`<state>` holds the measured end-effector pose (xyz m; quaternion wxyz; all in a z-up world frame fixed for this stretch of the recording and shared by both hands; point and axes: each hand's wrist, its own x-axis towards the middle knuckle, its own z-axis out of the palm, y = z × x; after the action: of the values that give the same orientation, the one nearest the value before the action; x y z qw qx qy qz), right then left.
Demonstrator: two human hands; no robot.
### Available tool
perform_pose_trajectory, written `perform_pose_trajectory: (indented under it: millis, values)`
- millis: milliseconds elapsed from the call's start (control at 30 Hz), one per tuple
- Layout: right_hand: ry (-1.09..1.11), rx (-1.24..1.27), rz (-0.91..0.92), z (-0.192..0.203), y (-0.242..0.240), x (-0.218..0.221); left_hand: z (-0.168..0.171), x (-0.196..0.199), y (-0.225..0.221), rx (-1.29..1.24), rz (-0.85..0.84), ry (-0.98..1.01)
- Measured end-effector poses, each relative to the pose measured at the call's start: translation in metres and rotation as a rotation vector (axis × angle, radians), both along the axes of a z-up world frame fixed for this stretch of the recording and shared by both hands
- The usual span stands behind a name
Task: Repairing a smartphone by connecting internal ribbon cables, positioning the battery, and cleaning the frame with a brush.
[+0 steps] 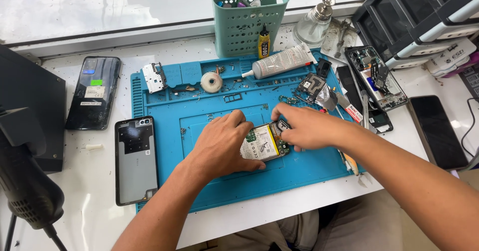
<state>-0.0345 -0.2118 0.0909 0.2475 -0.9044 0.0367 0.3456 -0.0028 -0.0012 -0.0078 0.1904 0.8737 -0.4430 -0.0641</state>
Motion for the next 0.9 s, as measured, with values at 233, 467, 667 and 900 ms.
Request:
perform_pose_trajectory:
  millis: [233,467,667,900]
  values:
    - [0.014,0.253,-0.207,-0.03,-0.026,-0.019,0.005,0.001,0.0,0.024,0.0,0.01]
    - [-0.055,0.421,-0.324,-0.046,-0.038,-0.033,0.006,-0.001,0.0,0.029,0.006,0.019]
    - [-0.137,0.334,-0.37,-0.051,-0.05,-0.034,0.007,0.0,0.002,0.024,0.01,-0.001]
    - [-0.356,0.004,-0.285,-0.017,-0.045,-0.021,0.006,-0.001,0.003,0.031,0.0,0.002]
